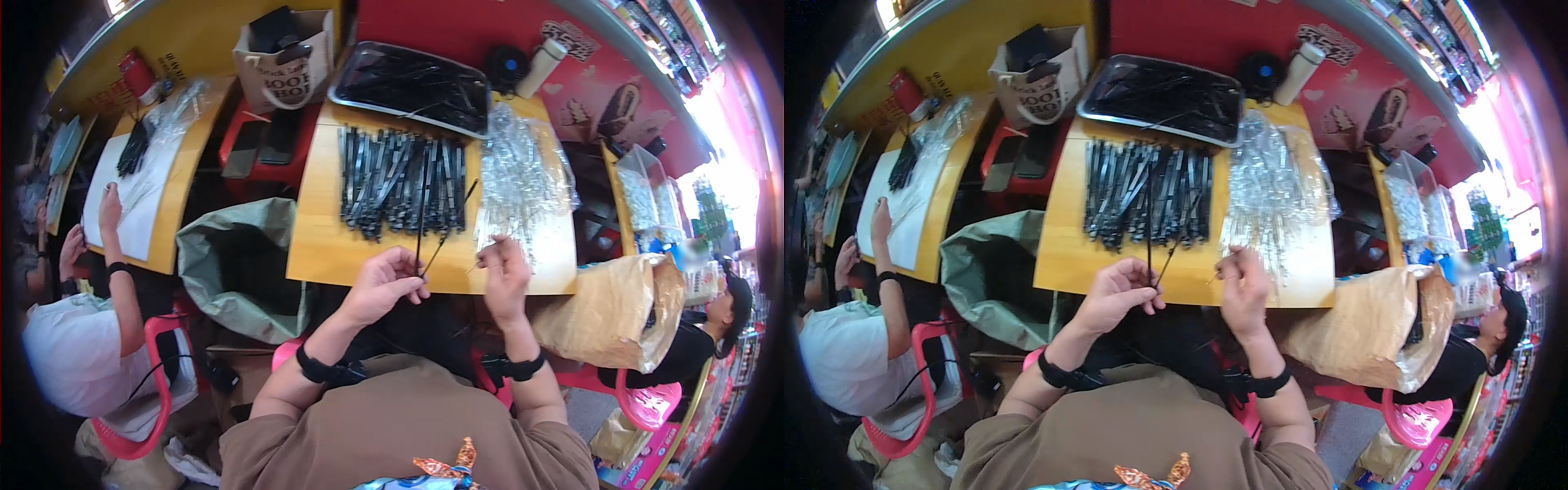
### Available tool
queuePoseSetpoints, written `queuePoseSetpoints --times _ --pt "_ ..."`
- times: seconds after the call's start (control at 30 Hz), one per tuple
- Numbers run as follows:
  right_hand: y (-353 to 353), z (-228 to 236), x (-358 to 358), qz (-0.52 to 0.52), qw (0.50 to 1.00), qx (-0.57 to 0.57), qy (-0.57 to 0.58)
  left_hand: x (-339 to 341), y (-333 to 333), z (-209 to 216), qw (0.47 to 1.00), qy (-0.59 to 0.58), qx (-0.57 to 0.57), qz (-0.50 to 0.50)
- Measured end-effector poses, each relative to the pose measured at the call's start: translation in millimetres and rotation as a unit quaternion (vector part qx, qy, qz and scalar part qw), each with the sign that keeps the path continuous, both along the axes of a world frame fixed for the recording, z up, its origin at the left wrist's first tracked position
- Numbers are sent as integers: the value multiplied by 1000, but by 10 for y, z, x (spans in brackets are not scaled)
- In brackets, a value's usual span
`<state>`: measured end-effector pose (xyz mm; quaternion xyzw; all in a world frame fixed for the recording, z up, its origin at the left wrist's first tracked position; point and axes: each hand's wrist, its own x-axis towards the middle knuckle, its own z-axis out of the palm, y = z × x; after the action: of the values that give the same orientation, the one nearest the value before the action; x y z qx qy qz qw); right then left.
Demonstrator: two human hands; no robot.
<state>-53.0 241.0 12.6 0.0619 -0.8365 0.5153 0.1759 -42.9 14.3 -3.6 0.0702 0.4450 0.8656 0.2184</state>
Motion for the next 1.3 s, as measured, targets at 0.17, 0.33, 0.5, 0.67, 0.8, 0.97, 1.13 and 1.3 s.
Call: queuePoseSetpoints --times 0.17,0.33,0.5,0.67,0.8,0.97,1.13,1.3 --pt "-533 418 -256 52 958 -246 -141 176 -112 79 999 11 -14 44" --pt "-795 204 -302 107 919 -329 -187 174 -184 77 995 8 -81 58" --pt "-866 130 -220 117 869 -379 -295 191 -226 105 997 12 -45 55" --pt "-851 120 -187 124 842 -420 -315 230 -210 134 998 14 -30 45" --pt "-860 102 -168 131 818 -449 -334 222 -180 152 999 12 -26 46" --pt "-849 44 -159 135 815 -453 -335 238 -152 177 998 14 -28 47" --pt "-846 50 -161 143 797 -473 -346 238 -139 172 999 10 -23 47" --pt "-825 21 -184 147 777 -494 -361 228 -127 151 999 8 -4 45"
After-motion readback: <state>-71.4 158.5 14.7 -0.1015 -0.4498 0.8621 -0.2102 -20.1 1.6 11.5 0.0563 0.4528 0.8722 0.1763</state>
